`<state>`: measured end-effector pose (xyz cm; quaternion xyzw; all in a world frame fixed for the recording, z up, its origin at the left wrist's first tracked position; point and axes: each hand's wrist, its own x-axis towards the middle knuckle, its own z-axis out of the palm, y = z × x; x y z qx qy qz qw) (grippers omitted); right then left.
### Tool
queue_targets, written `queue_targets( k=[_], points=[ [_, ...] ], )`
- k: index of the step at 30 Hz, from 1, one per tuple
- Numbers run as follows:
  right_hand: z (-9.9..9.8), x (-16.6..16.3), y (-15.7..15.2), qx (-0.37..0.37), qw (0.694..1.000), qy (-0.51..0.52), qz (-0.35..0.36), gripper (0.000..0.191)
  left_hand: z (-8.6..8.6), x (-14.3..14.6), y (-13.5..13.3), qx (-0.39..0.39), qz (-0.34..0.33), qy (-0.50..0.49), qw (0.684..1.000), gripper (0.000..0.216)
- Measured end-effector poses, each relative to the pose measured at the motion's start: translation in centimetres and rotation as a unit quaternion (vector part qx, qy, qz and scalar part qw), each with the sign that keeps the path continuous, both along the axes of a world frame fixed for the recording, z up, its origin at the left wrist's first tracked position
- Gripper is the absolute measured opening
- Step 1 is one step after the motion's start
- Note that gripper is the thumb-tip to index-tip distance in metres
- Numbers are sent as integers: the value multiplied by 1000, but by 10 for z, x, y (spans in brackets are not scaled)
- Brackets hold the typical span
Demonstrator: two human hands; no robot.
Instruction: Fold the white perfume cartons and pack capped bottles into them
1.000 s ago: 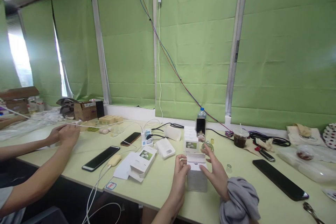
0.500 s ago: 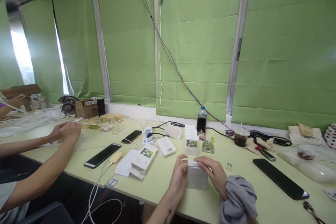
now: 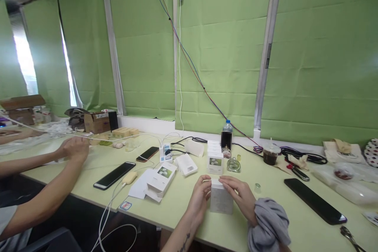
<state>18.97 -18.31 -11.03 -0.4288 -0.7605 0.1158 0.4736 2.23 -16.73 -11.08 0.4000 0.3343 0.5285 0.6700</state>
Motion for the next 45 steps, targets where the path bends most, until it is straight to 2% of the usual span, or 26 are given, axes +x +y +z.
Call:
queue_targets(
  k=[7,11,15,18,23,30,39,45],
  points=[
    [-13,2,6,28,1000,-13,3,35,0,1,-2,53,5,38,998,22],
    [-19,4,11,46,999,-10,14,35,0,1,-5,147,26,72,986,19],
    [-24,6,12,59,998,1,38,34,-5,-1,-6,267,39,112,956,19],
    [-26,9,7,56,997,25,41,33,-11,-2,-3,310,43,126,941,12],
    [-28,12,-1,32,997,75,18,29,-22,0,3,314,43,112,942,12],
    [-23,10,-5,15,995,95,26,30,-30,6,6,294,51,66,952,13],
    [-26,7,-4,29,993,109,28,31,-31,7,5,294,57,64,952,8],
    [-29,10,-2,53,994,95,31,27,-31,9,0,303,86,87,945,9]
  ],
)
